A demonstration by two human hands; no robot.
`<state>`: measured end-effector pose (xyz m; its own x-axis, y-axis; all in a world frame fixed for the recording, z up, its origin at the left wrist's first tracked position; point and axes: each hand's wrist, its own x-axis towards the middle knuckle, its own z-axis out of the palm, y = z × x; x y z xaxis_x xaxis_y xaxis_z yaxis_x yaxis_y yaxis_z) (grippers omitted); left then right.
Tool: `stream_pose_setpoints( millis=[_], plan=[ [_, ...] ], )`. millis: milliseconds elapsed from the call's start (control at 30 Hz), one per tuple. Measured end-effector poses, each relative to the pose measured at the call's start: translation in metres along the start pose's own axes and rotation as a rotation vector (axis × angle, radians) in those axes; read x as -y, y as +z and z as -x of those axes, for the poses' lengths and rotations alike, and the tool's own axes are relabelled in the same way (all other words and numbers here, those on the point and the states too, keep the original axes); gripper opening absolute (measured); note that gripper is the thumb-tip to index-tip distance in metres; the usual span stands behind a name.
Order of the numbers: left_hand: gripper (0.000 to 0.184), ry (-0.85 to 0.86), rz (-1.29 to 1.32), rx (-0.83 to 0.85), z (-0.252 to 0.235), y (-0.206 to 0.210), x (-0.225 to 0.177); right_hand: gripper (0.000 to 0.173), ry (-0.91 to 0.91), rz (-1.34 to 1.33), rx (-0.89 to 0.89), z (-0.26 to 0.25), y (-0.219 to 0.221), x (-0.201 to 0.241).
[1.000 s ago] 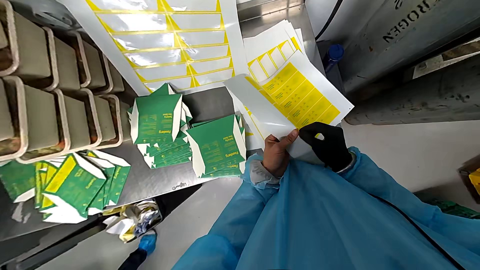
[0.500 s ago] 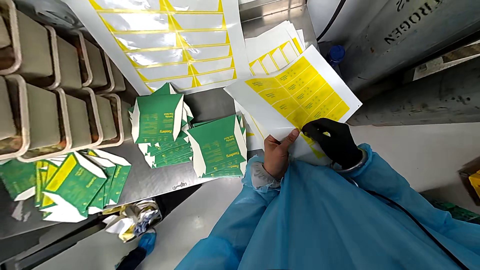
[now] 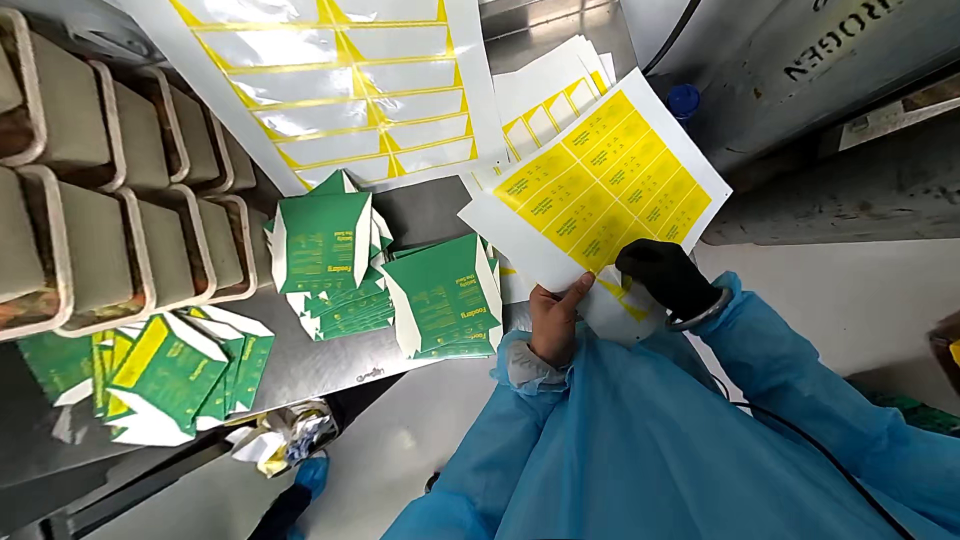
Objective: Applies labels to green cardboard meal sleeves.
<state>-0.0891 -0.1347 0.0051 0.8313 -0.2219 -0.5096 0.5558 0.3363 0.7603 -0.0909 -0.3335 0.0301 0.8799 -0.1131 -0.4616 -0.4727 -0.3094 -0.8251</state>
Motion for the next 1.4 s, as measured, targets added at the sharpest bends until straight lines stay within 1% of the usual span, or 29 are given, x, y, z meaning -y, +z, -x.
stream_pose_setpoints(
  millis=[67,133,167,233,300,333,367,433,467,533,567,600,633,667,700,733,767,800,867,933,967,1033,1067,1100,1167,1200,1233,1333,1400],
  plan=[
    [0.024,-0.067,0.017,-0.036,-0.002,-0.004,0.002,0.02,0.084,-0.086,0.015,-0.012,-0.015,-0.016],
    [0.028,-0.131,0.013,-0.079,-0.008,-0.007,0.003,0.026,0.091,-0.062,-0.019,-0.028,-0.046,-0.034],
    [0.029,-0.152,-0.002,-0.104,-0.011,-0.009,0.005,0.027,0.059,0.015,-0.049,-0.037,-0.069,-0.043],
    [0.032,-0.164,-0.088,-0.148,-0.018,-0.015,0.009,0.024,-0.019,0.334,-0.079,-0.052,-0.121,-0.05],
    [0.037,-0.144,-0.284,-0.209,-0.025,-0.024,0.016,0.02,-0.073,0.64,-0.113,-0.051,-0.169,-0.032],
    [0.039,-0.141,-0.419,-0.248,-0.028,-0.027,0.018,0.019,-0.054,0.687,-0.176,-0.046,-0.185,-0.017],
    [0.042,-0.151,-0.569,-0.282,-0.03,-0.032,0.019,0.018,-0.033,0.656,-0.277,-0.042,-0.197,-0.006],
    [0.056,-0.223,-0.882,-0.27,-0.031,-0.037,0.009,0.023,0.046,0.333,-0.458,-0.031,-0.199,0.02],
    [0.066,-0.298,-1.05,-0.206,-0.03,-0.038,-0.004,0.025,0.067,0.235,-0.5,-0.024,-0.192,0.034],
    [0.081,-0.449,-1.341,-0.035,-0.02,-0.042,-0.036,0.029,0.063,0.188,-0.538,-0.018,-0.163,0.046],
    [0.082,-0.457,-1.383,0.023,-0.012,-0.045,-0.049,0.031,0.042,0.196,-0.53,-0.01,-0.138,0.053],
    [0.077,-0.371,-1.351,0.051,-0.002,-0.049,-0.057,0.029,0.005,0.205,-0.506,0.0,-0.108,0.061],
    [0.069,-0.194,-1.241,0.06,0.009,-0.053,-0.06,0.027,-0.053,0.203,-0.479,0.008,-0.076,0.066],
    [0.056,-0.028,-1.052,0.102,0.018,-0.056,-0.063,0.023,-0.123,0.183,-0.455,0.014,-0.041,0.066],
    [0.048,0.076,-0.835,0.186,0.024,-0.058,-0.064,0.02,-0.182,0.157,-0.427,0.018,-0.005,0.065],
    [0.049,0.145,-0.65,0.263,0.028,-0.06,-0.064,0.018,-0.231,0.138,-0.391,0.022,0.032,0.065],
    [0.051,0.184,-0.509,0.301,0.031,-0.063,-0.064,0.016,-0.284,0.126,-0.348,0.026,0.068,0.066],
    [0.051,0.185,-0.411,0.282,0.035,-0.067,-0.064,0.016,-0.324,0.125,-0.292,0.03,0.1,0.07],
    [0.045,0.141,-0.29,0.11,0.042,-0.084,-0.068,0.021,-0.406,0.129,-0.163,0.036,0.144,0.078],
    [0.038,0.107,-0.172,-0.054,0.046,-0.11,-0.078,0.024,-0.475,0.107,-0.081,0.036,0.164,0.082],
    [0.036,0.101,-0.105,-0.11,0.049,-0.124,-0.083,0.024,-0.476,0.106,-0.103,0.036,0.169,0.083],
    [0.033,0.109,-0.008,-0.187,0.052,-0.147,-0.092,0.021,-0.427,0.218,-0.252,0.034,0.177,0.082],
    [0.032,0.119,0.018,-0.209,0.054,-0.156,-0.095,0.025,-0.37,0.277,-0.31,0.033,0.18,0.08],
    [0.031,0.131,0.034,-0.226,0.056,-0.163,-0.097,0.034,-0.313,0.321,-0.336,0.03,0.182,0.08],
    [0.03,0.144,0.058,-0.235,0.058,-0.173,-0.101,0.052,-0.227,0.368,-0.318,0.024,0.189,0.08],
    [0.03,0.142,0.069,-0.237,0.061,-0.175,-0.104,0.054,-0.209,0.376,-0.306,0.021,0.195,0.079],
    [0.029,0.138,0.082,-0.239,0.062,-0.177,-0.105,0.049,-0.203,0.367,-0.303,0.019,0.2,0.079],
    [0.028,0.138,0.098,-0.24,0.06,-0.184,-0.108,0.019,-0.236,0.291,-0.378,0.014,0.215,0.081],
    [0.028,0.138,0.062,-0.26,0.058,-0.19,-0.109,0.015,-0.246,0.262,-0.397,0.015,0.221,0.086]
  ],
)
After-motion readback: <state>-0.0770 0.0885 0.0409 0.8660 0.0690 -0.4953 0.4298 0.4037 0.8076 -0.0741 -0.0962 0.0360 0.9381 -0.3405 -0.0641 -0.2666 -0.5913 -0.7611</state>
